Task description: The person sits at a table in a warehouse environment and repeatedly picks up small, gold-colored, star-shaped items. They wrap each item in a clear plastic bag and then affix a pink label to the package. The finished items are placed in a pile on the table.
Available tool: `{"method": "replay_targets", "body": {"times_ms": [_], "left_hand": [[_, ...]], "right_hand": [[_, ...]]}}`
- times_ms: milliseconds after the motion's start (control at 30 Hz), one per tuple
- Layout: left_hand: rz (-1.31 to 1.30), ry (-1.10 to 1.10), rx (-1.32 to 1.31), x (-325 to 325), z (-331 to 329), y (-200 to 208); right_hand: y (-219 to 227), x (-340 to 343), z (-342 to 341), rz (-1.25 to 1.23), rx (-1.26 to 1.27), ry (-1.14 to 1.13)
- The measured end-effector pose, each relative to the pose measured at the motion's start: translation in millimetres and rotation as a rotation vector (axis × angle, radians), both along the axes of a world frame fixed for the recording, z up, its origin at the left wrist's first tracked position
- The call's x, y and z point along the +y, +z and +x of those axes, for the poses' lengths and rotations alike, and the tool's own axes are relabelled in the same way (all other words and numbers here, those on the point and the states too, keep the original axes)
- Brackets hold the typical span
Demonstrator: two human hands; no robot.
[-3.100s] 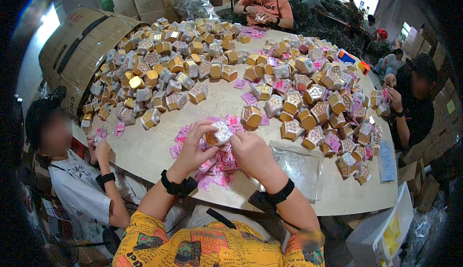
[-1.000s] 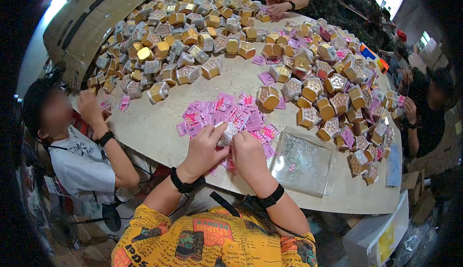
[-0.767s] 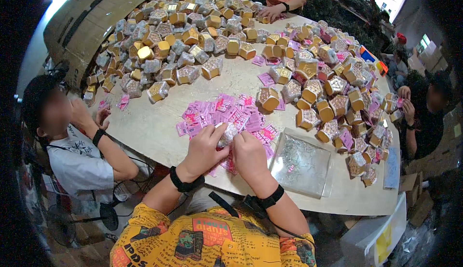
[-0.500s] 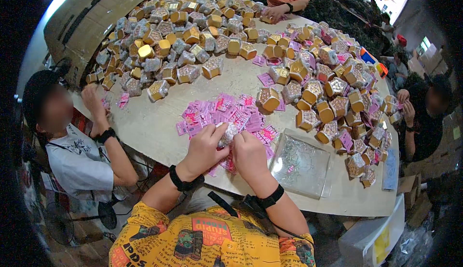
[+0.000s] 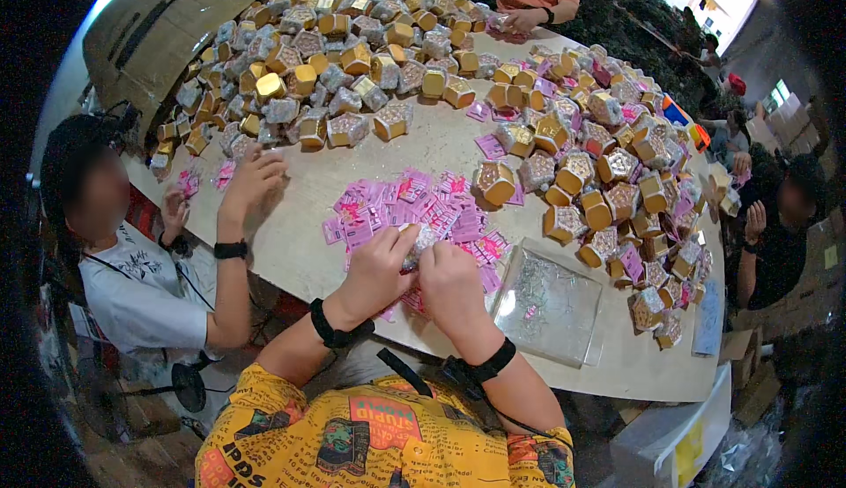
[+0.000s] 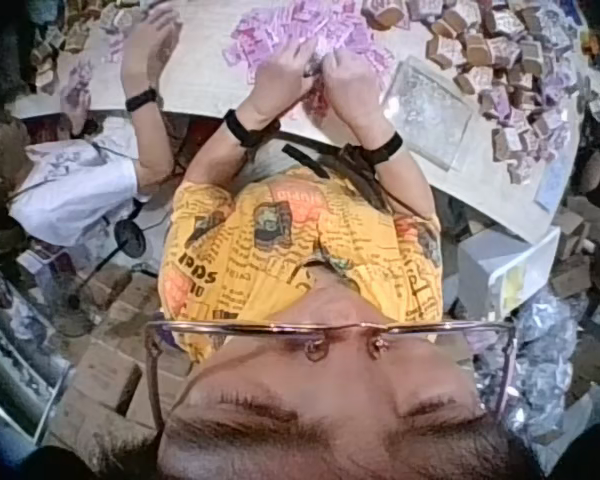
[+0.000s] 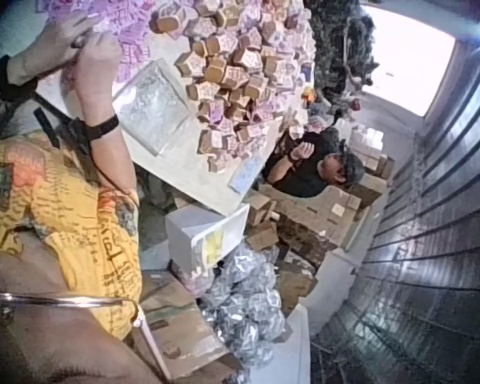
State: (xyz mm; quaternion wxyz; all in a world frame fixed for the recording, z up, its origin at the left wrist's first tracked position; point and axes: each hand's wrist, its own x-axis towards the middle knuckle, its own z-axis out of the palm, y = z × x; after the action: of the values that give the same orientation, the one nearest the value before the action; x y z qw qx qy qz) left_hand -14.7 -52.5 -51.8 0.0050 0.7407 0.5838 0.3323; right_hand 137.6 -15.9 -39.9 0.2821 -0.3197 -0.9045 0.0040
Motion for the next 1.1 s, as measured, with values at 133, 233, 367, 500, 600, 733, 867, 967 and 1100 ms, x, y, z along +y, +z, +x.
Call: {"method": "replay_targets", "body": {"times_ms": [133, 233, 367, 500, 600, 733, 867, 967, 1100], "left_hand": [[0.021, 0.0, -0.006, 2, 1, -6], [-0.004, 0.014, 0.0, 3, 0, -6], [0.007, 0.035, -0.173, 2, -8, 18], [0.118, 0.078, -0.439, -34, -38, 75], [-0.016, 0.12, -0.732, -78, -70, 91], [-0.406, 0.228, -0.553, -155, -119, 93], [-0.853, 0.362, -0.346, -200, -163, -23], [-1.251, 0.44, -0.407, -206, -175, -137], [-0.752, 0.568, -0.595, -164, -133, -142]], "right_hand": [[-1, -1, -1, 0.0, -0.048, -0.016], [-1, 4, 0, -0.072, 0.005, -0.038], [28, 8, 20, -0.204, 0.135, -0.053], [53, -2, 28, -0.226, 0.312, -0.038], [49, -11, 38, -0.333, 0.396, -0.071], [33, -18, 36, -0.495, 0.494, -0.013], [27, -27, 21, -0.584, 0.546, 0.058], [27, -30, 14, -0.592, 0.531, 0.093], [28, -38, 13, -0.69, 0.545, 0.051]]}}
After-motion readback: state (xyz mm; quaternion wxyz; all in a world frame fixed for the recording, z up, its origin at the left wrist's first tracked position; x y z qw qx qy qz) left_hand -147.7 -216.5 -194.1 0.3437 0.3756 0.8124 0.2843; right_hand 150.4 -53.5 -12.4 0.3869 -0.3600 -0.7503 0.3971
